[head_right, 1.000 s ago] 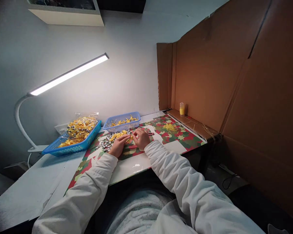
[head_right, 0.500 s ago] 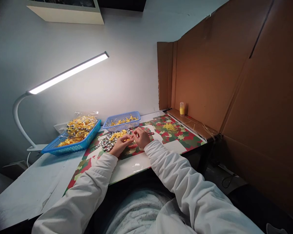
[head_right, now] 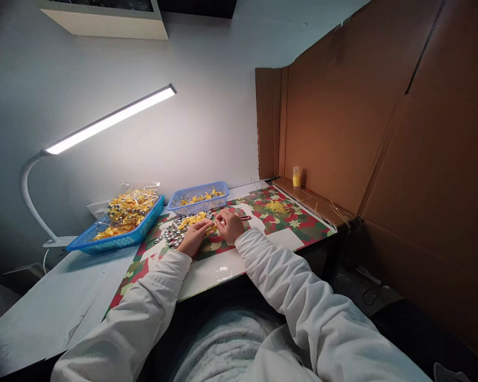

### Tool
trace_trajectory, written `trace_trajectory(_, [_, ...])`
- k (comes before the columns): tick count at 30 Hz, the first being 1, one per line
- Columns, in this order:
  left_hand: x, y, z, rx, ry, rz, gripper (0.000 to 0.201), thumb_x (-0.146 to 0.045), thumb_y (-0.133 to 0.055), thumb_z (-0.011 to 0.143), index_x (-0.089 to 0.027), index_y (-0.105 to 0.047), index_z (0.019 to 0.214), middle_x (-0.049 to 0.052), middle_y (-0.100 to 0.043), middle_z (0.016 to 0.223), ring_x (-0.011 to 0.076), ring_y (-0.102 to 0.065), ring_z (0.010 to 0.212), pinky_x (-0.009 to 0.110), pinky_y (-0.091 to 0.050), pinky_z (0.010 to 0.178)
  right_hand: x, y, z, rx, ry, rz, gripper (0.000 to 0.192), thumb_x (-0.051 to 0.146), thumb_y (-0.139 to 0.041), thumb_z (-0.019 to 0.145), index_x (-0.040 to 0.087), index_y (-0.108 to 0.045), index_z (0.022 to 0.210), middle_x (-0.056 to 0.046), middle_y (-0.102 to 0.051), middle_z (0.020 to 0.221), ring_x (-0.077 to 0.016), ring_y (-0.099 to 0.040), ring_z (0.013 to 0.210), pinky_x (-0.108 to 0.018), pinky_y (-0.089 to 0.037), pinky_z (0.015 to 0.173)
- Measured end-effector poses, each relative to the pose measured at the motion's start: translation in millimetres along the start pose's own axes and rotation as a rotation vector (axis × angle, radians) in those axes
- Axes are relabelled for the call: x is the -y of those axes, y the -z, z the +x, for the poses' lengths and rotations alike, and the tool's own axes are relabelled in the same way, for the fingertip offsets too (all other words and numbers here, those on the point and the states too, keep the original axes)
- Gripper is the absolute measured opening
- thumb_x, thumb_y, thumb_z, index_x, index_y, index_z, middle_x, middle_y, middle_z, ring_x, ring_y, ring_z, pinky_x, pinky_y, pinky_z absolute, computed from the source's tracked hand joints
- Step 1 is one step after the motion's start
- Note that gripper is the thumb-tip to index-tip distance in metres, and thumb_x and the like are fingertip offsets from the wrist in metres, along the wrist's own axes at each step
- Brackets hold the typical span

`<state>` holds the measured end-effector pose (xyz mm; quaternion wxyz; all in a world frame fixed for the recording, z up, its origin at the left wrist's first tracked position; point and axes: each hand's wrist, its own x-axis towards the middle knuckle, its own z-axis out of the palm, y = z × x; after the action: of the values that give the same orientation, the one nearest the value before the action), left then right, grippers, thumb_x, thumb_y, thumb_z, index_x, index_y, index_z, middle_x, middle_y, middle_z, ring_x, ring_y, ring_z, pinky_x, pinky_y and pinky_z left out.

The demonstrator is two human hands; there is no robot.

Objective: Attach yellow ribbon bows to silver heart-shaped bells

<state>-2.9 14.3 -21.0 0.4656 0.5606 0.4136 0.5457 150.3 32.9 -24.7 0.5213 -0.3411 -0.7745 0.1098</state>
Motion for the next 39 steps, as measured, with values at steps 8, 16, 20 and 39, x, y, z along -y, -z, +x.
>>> trace_trajectory(8, [-4.6,-4.2,-0.7,-0.04,0.099,-0.119,0.035,-0.046,-0.083,0.05,-0.016,-0.071,0.066,0.002,-0.067,0.071,0.0134,-0.056,0.067,0.023,-0.043,0.058,2.0,-0.7,-1.2,0.019,-0.005,-0.046,0.011,0.017,-0.051,0.083,0.02,-0.051,0.072,-0.001,-0.059,0.076,-0.0155,-0.053,0.073,-0.03,-0.034,0.073])
trace_trajectory(16, [-11.5,-8.0,-7.1,-0.066,0.12,-0.206,0.038,-0.041,-0.089,0.045,-0.016,-0.077,0.071,0.006,-0.073,0.08,0.0147,-0.06,0.068,0.024,-0.044,0.055,0.3,-3.6,0.2,-0.029,-0.007,0.043,0.015,0.02,-0.052,0.082,0.02,-0.049,0.067,-0.001,-0.057,0.071,-0.0147,-0.051,0.067,-0.029,-0.038,0.068])
trace_trajectory(20, [-8.9,-7.7,-5.4,-0.072,0.113,-0.143,0.044,-0.043,-0.089,0.044,-0.017,-0.08,0.079,0.008,-0.075,0.08,0.0169,-0.062,0.071,0.025,-0.044,0.058,-4.2,-8.6,2.8,-0.091,-0.137,0.159,0.019,0.024,-0.054,0.081,0.02,-0.05,0.063,-0.002,-0.058,0.067,-0.0138,-0.049,0.061,-0.028,-0.04,0.06])
trace_trajectory(39, [-7.4,-9.4,-9.4,-0.202,-0.404,0.957,0.016,-0.018,-0.063,0.076,-0.021,-0.078,0.08,0.003,-0.075,0.076,0.0168,-0.064,0.066,0.028,-0.048,0.069,-3.7,-10.0,2.3,0.041,-0.438,0.245,0.015,0.023,-0.057,0.07,0.018,-0.056,0.056,0.001,-0.057,0.057,-0.0121,-0.05,0.057,-0.025,-0.04,0.059])
